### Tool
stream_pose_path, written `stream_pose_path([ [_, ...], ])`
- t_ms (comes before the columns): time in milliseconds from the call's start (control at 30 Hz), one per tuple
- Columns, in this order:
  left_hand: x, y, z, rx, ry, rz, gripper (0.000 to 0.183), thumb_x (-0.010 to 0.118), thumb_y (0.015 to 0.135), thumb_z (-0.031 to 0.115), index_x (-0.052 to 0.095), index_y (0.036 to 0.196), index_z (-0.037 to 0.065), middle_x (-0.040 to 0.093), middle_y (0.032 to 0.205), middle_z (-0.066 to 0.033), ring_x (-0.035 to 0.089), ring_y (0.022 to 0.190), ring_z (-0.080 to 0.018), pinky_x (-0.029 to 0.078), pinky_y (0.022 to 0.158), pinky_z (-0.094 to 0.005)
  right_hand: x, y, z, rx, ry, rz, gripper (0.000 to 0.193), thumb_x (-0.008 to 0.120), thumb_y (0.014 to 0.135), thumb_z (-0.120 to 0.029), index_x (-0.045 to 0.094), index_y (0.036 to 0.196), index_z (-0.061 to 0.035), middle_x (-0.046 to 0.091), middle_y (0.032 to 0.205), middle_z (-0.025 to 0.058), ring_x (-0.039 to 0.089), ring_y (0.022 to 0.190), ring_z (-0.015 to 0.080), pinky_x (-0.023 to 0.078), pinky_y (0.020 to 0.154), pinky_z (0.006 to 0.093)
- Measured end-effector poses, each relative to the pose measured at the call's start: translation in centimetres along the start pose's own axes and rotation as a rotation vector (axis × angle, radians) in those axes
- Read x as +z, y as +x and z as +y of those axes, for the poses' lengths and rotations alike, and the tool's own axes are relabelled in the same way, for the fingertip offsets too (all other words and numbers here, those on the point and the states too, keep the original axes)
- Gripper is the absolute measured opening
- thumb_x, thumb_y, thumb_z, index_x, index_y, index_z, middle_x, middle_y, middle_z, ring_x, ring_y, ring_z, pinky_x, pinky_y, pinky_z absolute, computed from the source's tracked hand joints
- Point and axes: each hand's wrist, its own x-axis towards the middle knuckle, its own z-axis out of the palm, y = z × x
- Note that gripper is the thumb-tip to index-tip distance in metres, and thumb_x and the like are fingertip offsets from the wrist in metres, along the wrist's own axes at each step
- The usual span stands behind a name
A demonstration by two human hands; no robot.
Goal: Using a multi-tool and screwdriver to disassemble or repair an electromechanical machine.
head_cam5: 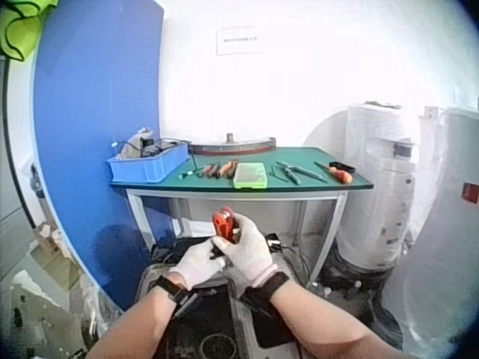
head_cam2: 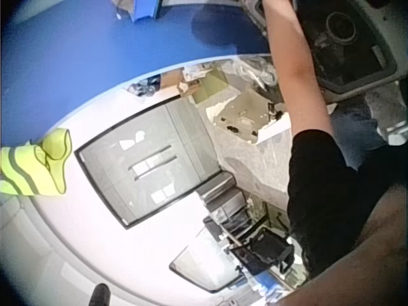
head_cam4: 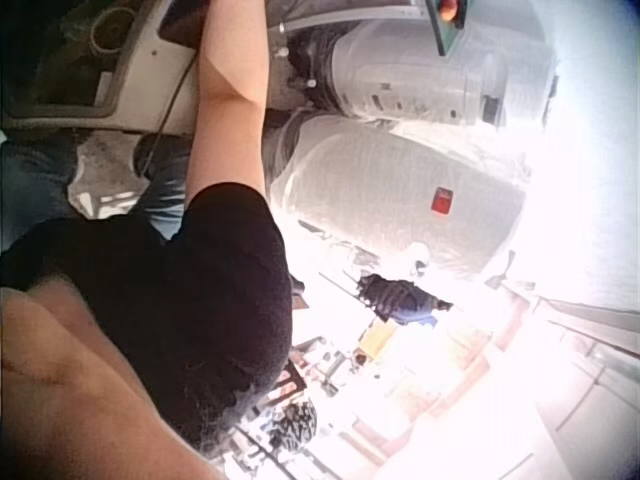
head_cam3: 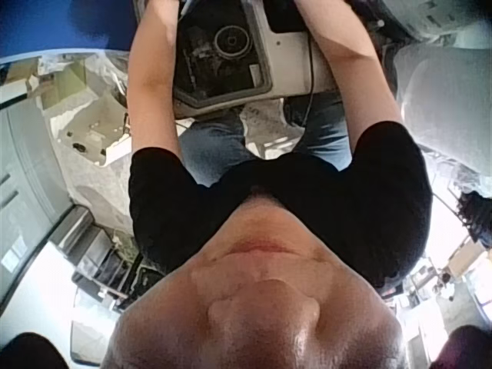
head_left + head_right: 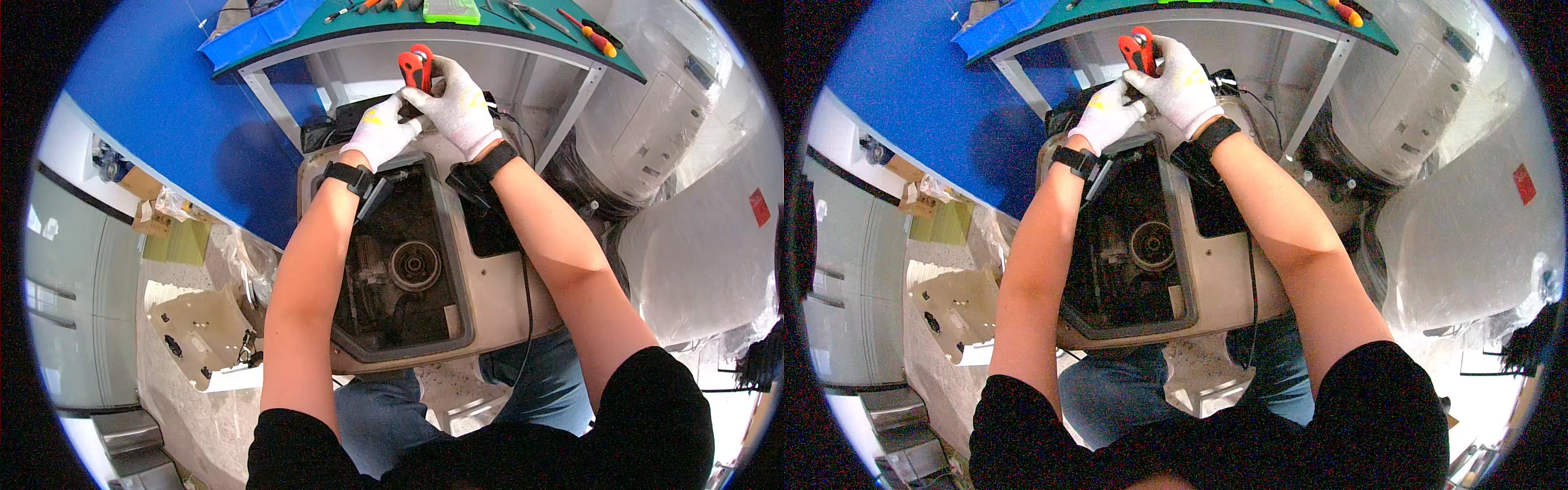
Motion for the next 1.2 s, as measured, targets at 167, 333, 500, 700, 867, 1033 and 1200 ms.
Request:
stream_pose_path([
  [167, 0.5, 0.7, -1.1, 0.230, 0.153, 0.144, 0.053, 0.064, 0.083, 0.022, 0.045, 0.127, -0.001, 0.060, 0.110, -0.0164, 0.063, 0.089, -0.0243, 0.051, 0.078, -0.0345, 0.7, 0.5, 2.2, -0.038, 0.038, -0.014, 0.065, 0.072, 0.075, -0.030, 0.047, 0.127, -0.0001, 0.063, 0.100, 0.0213, 0.063, 0.084, 0.0306, 0.051, 0.077, 0.0362],
  [333, 1.0, 0.8, -1.3, -0.005, -0.532, 0.063, 0.049, 0.066, 0.080, 0.014, 0.045, 0.123, 0.002, 0.062, 0.104, -0.0171, 0.063, 0.093, -0.0263, 0.049, 0.081, -0.0358, 0.7, 0.1, 1.8, -0.125, -0.001, -0.045, 0.063, 0.071, 0.075, -0.029, 0.047, 0.127, -0.0027, 0.063, 0.099, 0.0215, 0.062, 0.087, 0.0348, 0.049, 0.081, 0.0391],
  [500, 0.9, 0.4, 0.8, 0.017, -0.096, 0.161, 0.049, 0.072, 0.076, 0.018, 0.046, 0.114, 0.002, 0.062, 0.102, -0.0167, 0.063, 0.092, -0.0270, 0.049, 0.081, -0.0358, 0.6, 0.1, 1.9, -0.288, -0.142, 0.031, 0.059, 0.072, 0.075, -0.028, 0.050, 0.124, -0.0044, 0.062, 0.097, 0.0212, 0.061, 0.087, 0.0368, 0.049, 0.080, 0.0399],
  [700, 0.7, 0.3, 0.4, 0.060, -0.088, 0.194, 0.044, 0.071, 0.077, 0.020, 0.052, 0.113, 0.001, 0.064, 0.097, -0.0124, 0.065, 0.083, -0.0204, 0.051, 0.074, -0.0330, 1.3, 0.2, 3.0, -0.108, 0.057, 0.030, 0.053, 0.068, 0.079, -0.018, 0.049, 0.127, -0.0082, 0.062, 0.100, 0.0223, 0.060, 0.089, 0.0378, 0.049, 0.081, 0.0399],
  [867, 0.8, 0.2, 0.8, -0.100, -0.343, 0.145, 0.040, 0.071, 0.080, 0.022, 0.057, 0.110, 0.000, 0.066, 0.090, -0.0124, 0.066, 0.070, -0.0171, 0.052, 0.066, -0.0311, 0.8, 0.2, 2.7, -0.124, -0.036, 0.008, 0.055, 0.060, 0.084, -0.008, 0.041, 0.136, -0.0037, 0.062, 0.114, 0.0158, 0.063, 0.100, 0.0236, 0.050, 0.087, 0.0314],
  [1033, 0.6, 0.1, 0.9, -0.072, -0.083, 0.226, 0.037, 0.069, 0.081, 0.021, 0.058, 0.110, 0.001, 0.068, 0.091, -0.0131, 0.067, 0.076, -0.0186, 0.052, 0.069, -0.0309, 0.8, 0.1, 2.2, -0.020, 0.103, -0.016, 0.060, 0.066, 0.080, -0.019, 0.044, 0.133, 0.0001, 0.061, 0.116, 0.0190, 0.062, 0.101, 0.0257, 0.049, 0.088, 0.0328],
  [1200, -0.2, 0.0, 0.6, -0.025, -0.090, 0.147, 0.032, 0.066, 0.082, 0.018, 0.059, 0.107, 0.000, 0.068, 0.089, -0.0123, 0.068, 0.076, -0.0186, 0.052, 0.071, -0.0301, 0.5, 0.1, 1.5, 0.016, 0.115, -0.044, 0.077, 0.076, 0.071, -0.033, 0.045, 0.129, 0.0069, 0.062, 0.114, 0.0199, 0.062, 0.103, 0.0279, 0.049, 0.089, 0.0334],
])
